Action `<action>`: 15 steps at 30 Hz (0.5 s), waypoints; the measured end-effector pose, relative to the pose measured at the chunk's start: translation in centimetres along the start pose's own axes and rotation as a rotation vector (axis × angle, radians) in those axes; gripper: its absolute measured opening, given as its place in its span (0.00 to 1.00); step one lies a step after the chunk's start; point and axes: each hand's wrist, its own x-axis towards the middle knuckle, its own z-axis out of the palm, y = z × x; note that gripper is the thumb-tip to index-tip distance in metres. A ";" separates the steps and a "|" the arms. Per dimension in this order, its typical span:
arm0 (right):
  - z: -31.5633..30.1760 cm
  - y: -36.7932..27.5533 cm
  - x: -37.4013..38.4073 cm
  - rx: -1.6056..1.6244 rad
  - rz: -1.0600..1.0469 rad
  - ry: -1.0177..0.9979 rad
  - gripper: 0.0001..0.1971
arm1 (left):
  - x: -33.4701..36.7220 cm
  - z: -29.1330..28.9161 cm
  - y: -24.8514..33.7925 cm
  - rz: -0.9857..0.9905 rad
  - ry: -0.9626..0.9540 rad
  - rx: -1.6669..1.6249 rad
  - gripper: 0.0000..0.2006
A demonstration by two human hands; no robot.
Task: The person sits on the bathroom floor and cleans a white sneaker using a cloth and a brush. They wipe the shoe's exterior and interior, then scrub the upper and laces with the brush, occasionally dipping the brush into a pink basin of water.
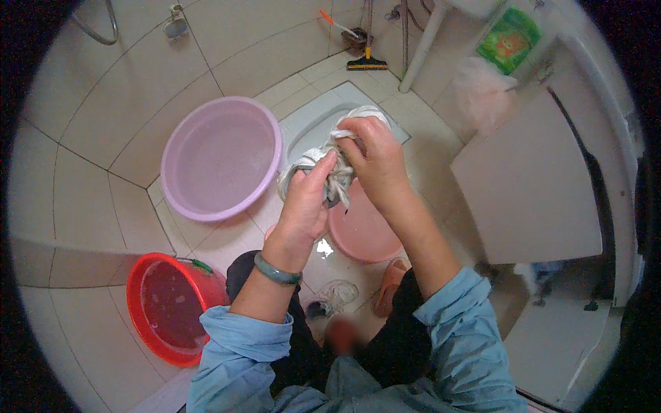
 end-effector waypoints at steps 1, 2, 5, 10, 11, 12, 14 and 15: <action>-0.1 -0.1 -0.1 -0.062 -0.033 -0.002 0.08 | 0.1 0.0 -0.3 0.061 -0.007 0.017 0.09; -0.2 -0.1 -0.2 -0.123 -0.065 -0.005 0.08 | 0.2 -0.1 -0.7 0.121 -0.014 0.035 0.10; -0.3 -0.2 -1.5 -0.224 -0.080 -0.061 0.07 | -0.1 -0.3 -1.8 0.204 0.037 0.078 0.10; -1.7 0.9 -5.2 -0.350 0.072 -0.281 0.06 | 1.6 -2.3 -0.8 0.372 0.148 0.100 0.10; -2.3 1.8 -6.6 -0.381 0.119 -0.382 0.06 | 1.8 -2.8 0.5 0.373 0.125 0.063 0.10; -2.1 2.1 -7.0 -0.399 0.162 -0.479 0.06 | 1.6 -3.2 2.6 0.381 0.106 0.035 0.10; -2.7 1.5 -5.4 -0.260 0.204 -0.226 0.06 | 1.6 -2.2 3.8 0.395 0.133 -0.039 0.11; -2.7 0.8 -4.7 -0.170 0.218 -0.119 0.06 | 1.3 -2.3 3.5 0.386 0.139 -0.033 0.11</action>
